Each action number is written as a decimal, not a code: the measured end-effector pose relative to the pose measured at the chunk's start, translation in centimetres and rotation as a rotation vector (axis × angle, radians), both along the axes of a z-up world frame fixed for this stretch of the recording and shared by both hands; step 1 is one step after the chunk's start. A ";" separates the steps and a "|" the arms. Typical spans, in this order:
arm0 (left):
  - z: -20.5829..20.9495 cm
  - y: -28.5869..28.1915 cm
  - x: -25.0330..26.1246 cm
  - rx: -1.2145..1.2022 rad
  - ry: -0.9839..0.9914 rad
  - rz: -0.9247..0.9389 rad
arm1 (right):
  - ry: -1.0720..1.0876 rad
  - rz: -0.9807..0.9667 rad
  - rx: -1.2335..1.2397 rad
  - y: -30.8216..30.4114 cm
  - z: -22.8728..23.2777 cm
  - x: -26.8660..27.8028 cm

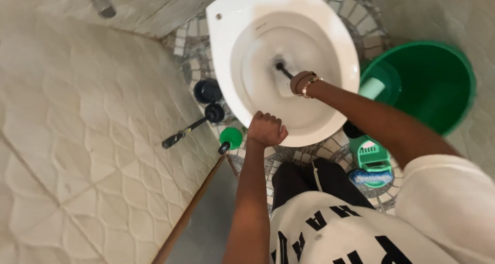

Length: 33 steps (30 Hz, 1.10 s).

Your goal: The person pours liquid from a green bottle into a toilet bowl and then scrubs the interior surfaces with a toilet brush.

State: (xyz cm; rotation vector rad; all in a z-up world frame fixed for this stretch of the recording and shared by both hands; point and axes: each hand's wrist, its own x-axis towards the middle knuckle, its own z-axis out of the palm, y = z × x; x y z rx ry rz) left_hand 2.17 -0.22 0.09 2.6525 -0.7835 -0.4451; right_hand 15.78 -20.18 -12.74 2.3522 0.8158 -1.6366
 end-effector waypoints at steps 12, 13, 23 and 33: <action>-0.1 0.0 0.2 0.077 0.046 -0.029 | 0.077 -0.202 0.113 -7.2 9.2 -7.7; -0.1 -0.2 0.2 0.060 0.033 -0.030 | 0.086 -0.210 0.112 -8.6 11.4 -8.4; 0.3 -0.2 0.1 0.091 0.026 -0.033 | 0.210 -0.367 0.100 -8.9 20.7 -9.8; 0.0 0.0 0.1 0.114 0.061 -0.052 | 0.148 -0.301 -0.018 -3.2 4.3 -2.4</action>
